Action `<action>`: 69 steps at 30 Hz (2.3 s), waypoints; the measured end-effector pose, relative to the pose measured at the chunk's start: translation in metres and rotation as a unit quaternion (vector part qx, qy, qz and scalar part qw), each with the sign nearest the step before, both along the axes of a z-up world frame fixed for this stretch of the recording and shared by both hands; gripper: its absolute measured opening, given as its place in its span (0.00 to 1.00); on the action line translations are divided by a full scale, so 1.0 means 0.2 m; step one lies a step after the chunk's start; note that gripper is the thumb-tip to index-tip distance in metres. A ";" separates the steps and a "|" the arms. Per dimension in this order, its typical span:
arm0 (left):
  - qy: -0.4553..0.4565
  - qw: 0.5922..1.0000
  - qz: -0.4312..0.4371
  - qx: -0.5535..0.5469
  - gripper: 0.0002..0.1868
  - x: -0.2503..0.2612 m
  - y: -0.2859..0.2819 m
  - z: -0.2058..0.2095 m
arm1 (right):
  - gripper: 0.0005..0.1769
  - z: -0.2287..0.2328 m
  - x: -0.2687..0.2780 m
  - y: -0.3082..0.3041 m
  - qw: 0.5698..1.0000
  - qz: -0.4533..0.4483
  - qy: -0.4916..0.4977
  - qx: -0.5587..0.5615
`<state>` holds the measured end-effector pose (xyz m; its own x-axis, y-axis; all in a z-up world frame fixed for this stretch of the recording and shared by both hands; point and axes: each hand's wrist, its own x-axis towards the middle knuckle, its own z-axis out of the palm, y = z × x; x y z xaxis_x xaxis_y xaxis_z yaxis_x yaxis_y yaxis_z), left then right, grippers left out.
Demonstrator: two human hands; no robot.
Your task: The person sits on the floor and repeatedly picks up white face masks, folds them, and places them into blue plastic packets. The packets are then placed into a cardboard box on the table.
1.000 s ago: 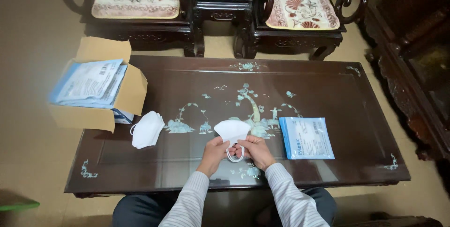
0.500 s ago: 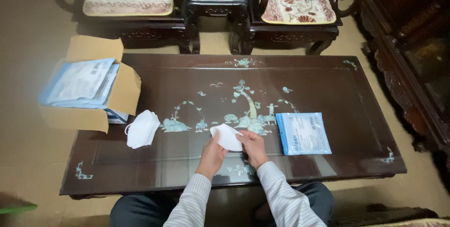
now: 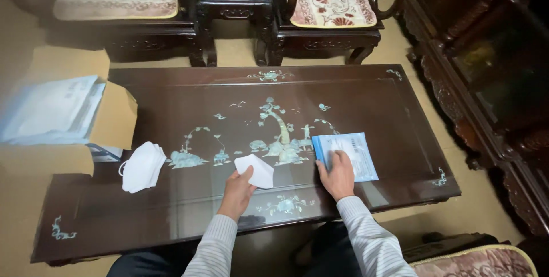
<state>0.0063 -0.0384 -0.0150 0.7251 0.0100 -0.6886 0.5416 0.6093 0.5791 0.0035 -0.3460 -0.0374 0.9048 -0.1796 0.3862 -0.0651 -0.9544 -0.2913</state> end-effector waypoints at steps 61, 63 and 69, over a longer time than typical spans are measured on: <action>-0.063 0.959 -0.062 0.269 0.18 0.00 -0.28 -0.05 | 0.34 0.02 -0.04 0.61 0.972 0.220 0.073 0.021; -0.061 0.959 -0.067 0.269 0.19 -0.01 -0.28 -0.01 | 0.33 0.02 -0.03 0.61 0.973 0.220 0.072 0.018; -0.070 0.946 -0.101 0.300 0.20 -0.02 -0.25 0.11 | 0.33 0.02 -0.03 0.62 0.974 0.216 0.074 0.001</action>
